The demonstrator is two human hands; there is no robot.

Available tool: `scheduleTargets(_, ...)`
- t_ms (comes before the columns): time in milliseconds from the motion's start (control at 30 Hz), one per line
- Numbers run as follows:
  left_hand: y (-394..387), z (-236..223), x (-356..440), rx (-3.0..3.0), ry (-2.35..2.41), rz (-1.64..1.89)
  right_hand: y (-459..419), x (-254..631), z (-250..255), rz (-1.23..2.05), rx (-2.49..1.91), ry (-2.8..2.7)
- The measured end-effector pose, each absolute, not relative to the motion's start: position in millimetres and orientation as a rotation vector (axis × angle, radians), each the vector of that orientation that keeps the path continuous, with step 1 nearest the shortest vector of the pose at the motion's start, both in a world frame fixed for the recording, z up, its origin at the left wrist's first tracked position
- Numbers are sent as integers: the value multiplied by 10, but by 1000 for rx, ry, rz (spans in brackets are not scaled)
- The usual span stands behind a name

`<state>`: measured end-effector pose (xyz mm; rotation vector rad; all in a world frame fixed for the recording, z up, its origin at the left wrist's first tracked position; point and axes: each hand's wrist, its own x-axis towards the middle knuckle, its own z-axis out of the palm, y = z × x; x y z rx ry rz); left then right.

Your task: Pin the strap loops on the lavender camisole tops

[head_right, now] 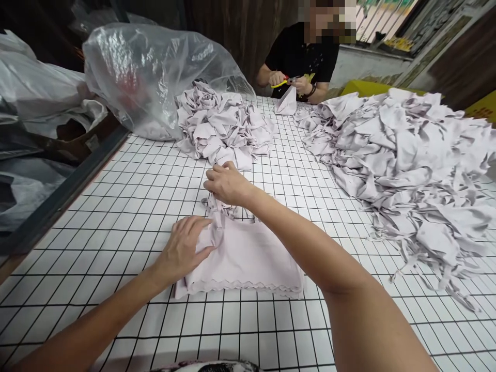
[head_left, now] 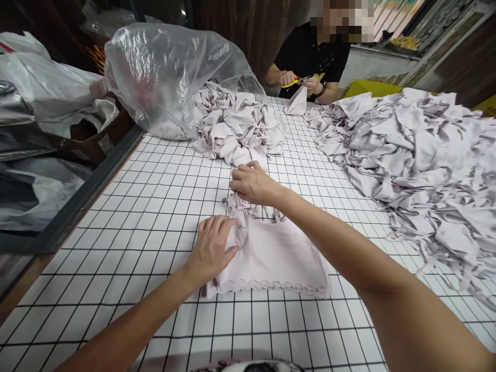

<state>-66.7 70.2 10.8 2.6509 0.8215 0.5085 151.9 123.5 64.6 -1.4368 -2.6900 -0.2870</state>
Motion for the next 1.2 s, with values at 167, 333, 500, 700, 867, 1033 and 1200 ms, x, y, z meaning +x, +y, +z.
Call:
scheduleTargets(167,613,-37,-718,2962,378,483,1193,1512,377,-97,-1478,-2288)
scheduleTargets(333,643,-153,-707,3028,329,265,1117,1541,302,524,-1604,-1802)
scheduleTargets(500,675,-89,-710,3080,296,182,1146,1586,275,794,-1671,-1646)
scheduleTargets(700,645,42,-778,3091,222,103,1384,1588,107,608,-1826,-1819)
scheduleTargets(867,591,55,-946,3055,99,20,1529,1650,-43,587,-1831,-1938)
scheduleTargets(1033,633,117,-970,3001,118,36,1559,1707,-81,756,-1707,-1883)
scheduleTargets(1200,697,177,-648,2951,293,183,1531,1655,-110,761,-1689,-1835)
